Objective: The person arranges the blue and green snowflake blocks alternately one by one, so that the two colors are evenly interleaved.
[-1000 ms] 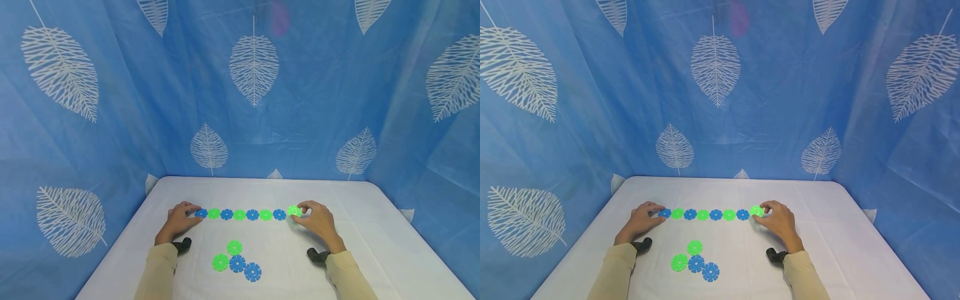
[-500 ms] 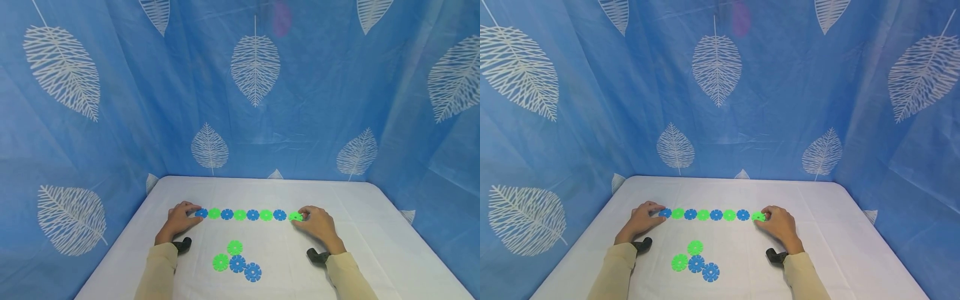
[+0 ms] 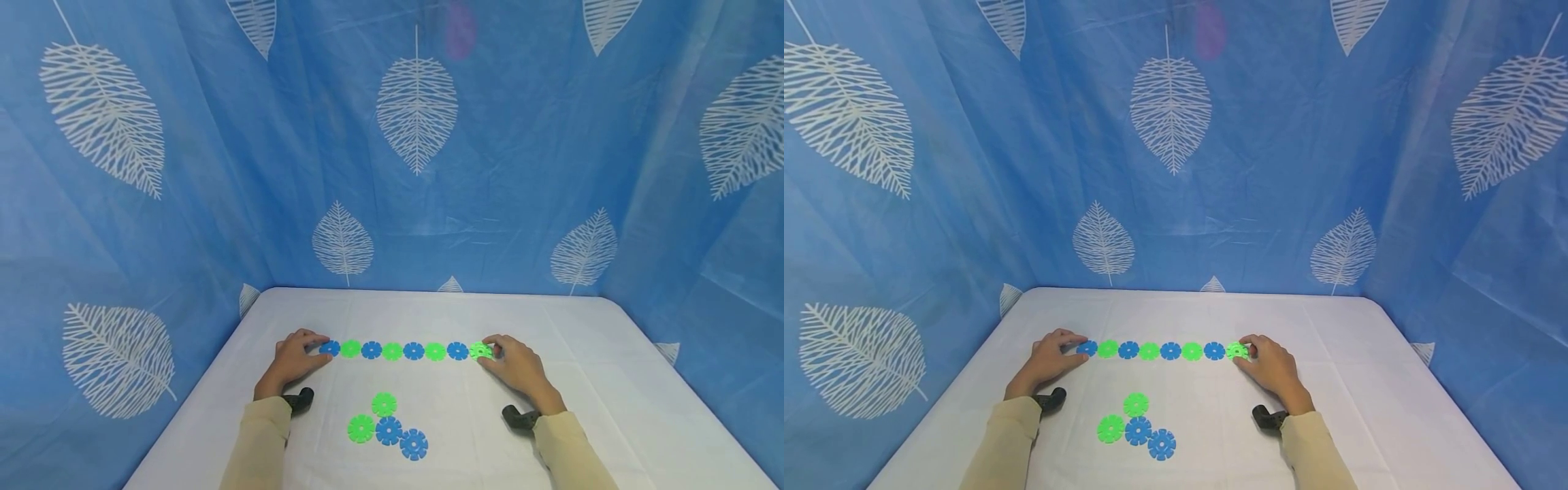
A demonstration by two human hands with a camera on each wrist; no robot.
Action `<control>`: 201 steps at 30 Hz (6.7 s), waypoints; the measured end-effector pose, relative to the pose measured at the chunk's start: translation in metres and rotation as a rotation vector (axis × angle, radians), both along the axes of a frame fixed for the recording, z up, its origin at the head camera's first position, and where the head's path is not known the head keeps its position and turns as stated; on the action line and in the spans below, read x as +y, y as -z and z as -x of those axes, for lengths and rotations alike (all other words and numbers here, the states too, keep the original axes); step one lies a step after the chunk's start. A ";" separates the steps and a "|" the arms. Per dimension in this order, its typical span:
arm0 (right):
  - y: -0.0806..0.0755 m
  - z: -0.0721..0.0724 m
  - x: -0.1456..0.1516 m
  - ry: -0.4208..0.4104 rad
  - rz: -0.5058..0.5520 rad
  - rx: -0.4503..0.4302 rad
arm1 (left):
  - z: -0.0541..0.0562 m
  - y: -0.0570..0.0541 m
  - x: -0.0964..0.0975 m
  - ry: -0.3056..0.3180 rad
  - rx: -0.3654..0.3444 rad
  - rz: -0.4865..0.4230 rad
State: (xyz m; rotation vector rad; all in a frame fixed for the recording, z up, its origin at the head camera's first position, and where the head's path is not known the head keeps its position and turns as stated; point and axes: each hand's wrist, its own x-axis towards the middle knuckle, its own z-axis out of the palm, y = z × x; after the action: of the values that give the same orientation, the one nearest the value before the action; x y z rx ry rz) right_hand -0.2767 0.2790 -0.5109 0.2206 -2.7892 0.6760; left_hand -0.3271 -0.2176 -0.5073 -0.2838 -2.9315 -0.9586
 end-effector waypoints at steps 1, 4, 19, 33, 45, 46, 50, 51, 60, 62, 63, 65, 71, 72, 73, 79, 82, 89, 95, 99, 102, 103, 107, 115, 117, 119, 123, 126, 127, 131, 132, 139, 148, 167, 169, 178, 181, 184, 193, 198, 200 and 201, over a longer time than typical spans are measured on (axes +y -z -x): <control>0.000 0.000 0.000 -0.001 -0.007 0.001 | 0.000 0.000 0.000 -0.001 0.001 -0.001; 0.000 0.000 0.000 -0.004 -0.032 0.000 | 0.000 -0.001 0.001 -0.004 0.002 -0.007; -0.005 -0.002 0.000 -0.027 -0.026 -0.063 | 0.002 0.003 -0.001 0.007 0.020 -0.004; -0.010 0.000 -0.001 -0.080 0.077 -0.048 | 0.001 0.004 -0.001 0.001 0.020 0.007; -0.032 -0.004 -0.014 -0.118 0.114 -0.056 | 0.001 0.001 0.000 0.001 0.018 -0.011; -0.034 -0.005 -0.014 -0.113 0.116 -0.059 | 0.001 0.001 0.001 0.007 0.019 -0.016; -0.044 -0.011 -0.015 -0.128 0.158 -0.045 | 0.001 0.000 0.004 0.026 0.024 -0.021; -0.046 -0.012 -0.016 -0.140 0.171 -0.037 | 0.001 0.000 0.005 0.023 0.025 -0.021; -0.070 -0.025 -0.030 -0.264 0.336 -0.006 | 0.000 0.001 0.001 0.011 0.017 -0.003; -0.072 -0.027 -0.035 -0.287 0.358 -0.012 | 0.000 0.001 0.000 0.008 0.017 -0.005; -0.072 -0.028 -0.037 -0.295 0.360 -0.015 | 0.000 0.002 0.000 0.007 0.017 -0.004; -0.073 -0.031 -0.042 -0.304 0.361 -0.025 | 0.000 0.001 0.000 0.006 0.015 -0.009; -0.073 -0.042 -0.059 -0.351 0.365 -0.063 | -0.002 -0.001 0.000 0.003 0.012 -0.017; -0.073 -0.044 -0.061 -0.367 0.366 -0.069 | -0.003 -0.001 0.000 0.001 0.012 -0.017; -0.073 -0.046 -0.063 -0.382 0.365 -0.076 | -0.003 -0.002 0.000 0.001 0.013 -0.016; -0.070 -0.057 -0.075 -0.431 0.365 -0.144 | -0.003 -0.003 0.001 0.000 0.016 -0.012; -0.067 -0.062 -0.079 -0.437 0.378 -0.191 | -0.003 -0.004 0.002 0.001 0.012 -0.010; -0.058 -0.072 -0.086 -0.466 0.390 -0.243 | -0.002 -0.004 0.003 -0.002 0.016 0.004; -0.044 -0.077 -0.095 -0.492 0.421 -0.329 | -0.001 0.000 0.002 -0.003 0.023 0.011; -0.036 -0.080 -0.102 -0.536 0.435 -0.369 | -0.001 0.000 0.001 -0.003 0.025 0.007; -0.031 -0.082 -0.106 -0.583 0.445 -0.386 | -0.001 -0.001 0.002 -0.002 0.019 0.001; -0.030 -0.082 -0.107 -0.596 0.448 -0.388 | -0.002 -0.001 0.002 -0.001 0.016 -0.001; -0.027 -0.085 -0.110 -0.609 0.454 -0.391 | -0.002 -0.002 0.002 -0.001 0.017 -0.001; -0.019 -0.089 -0.114 -0.598 0.420 -0.392 | -0.004 -0.004 0.003 0.002 0.008 -0.008; -0.018 -0.089 -0.115 -0.603 0.426 -0.398 | -0.004 -0.004 0.003 0.000 0.007 -0.006; -0.018 -0.089 -0.115 -0.611 0.435 -0.406 | -0.004 -0.004 0.004 -0.005 0.004 -0.010; -0.018 -0.089 -0.113 -0.620 0.416 -0.412 | -0.004 -0.006 0.005 -0.005 0.002 -0.005; -0.018 -0.089 -0.113 -0.617 0.371 -0.395 | -0.004 -0.007 0.005 -0.004 0.003 -0.003; -0.017 -0.089 -0.113 -0.616 0.354 -0.388 | -0.004 -0.007 0.005 -0.004 0.004 0.001; -0.016 -0.089 -0.114 -0.615 0.292 -0.363 | -0.004 -0.007 0.003 -0.009 0.001 0.000; -0.016 -0.089 -0.115 -0.615 0.278 -0.357 | -0.003 -0.007 0.002 -0.009 0.002 0.001; -0.017 -0.091 -0.115 -0.620 0.205 -0.326 | -0.002 -0.003 0.001 -0.009 -0.001 0.003; -0.018 -0.093 -0.113 -0.658 0.172 -0.304 | -0.003 -0.003 0.003 -0.003 0.007 0.000; -0.021 -0.093 -0.112 -0.701 0.156 -0.311 | 0.002 0.003 0.001 -0.005 0.001 0.001; -0.022 -0.094 -0.113 -0.691 0.150 -0.318 | 0.002 0.003 0.001 -0.009 -0.002 0.009; -0.022 -0.094 -0.114 -0.670 0.117 -0.312 | 0.001 0.000 0.001 -0.015 -0.007 0.013; -0.023 -0.095 -0.114 -0.666 0.119 -0.315 | 0.001 0.000 0.001 -0.016 -0.012 0.020; -0.022 -0.095 -0.115 -0.668 0.128 -0.312 | 0.002 0.000 0.001 -0.018 -0.017 0.020; -0.018 -0.096 -0.118 -0.684 0.115 -0.218 | 0.002 0.000 0.001 -0.020 -0.024 0.012; -0.017 -0.097 -0.120 -0.672 0.069 -0.159 | 0.002 -0.001 0.001 -0.023 -0.023 0.013; -0.017 -0.098 -0.120 -0.662 0.050 -0.146 | 0.002 0.000 0.001 -0.025 -0.024 0.011; -0.017 -0.098 -0.121 -0.658 0.042 -0.139 | 0.002 0.000 0.001 -0.025 -0.024 0.010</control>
State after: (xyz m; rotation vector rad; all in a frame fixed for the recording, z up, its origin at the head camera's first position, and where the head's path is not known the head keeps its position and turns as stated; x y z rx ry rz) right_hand -0.1784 0.1582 -0.4943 1.1521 -2.8116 0.9098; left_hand -0.3287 -0.2164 -0.5072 -0.2373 -2.9552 -0.9505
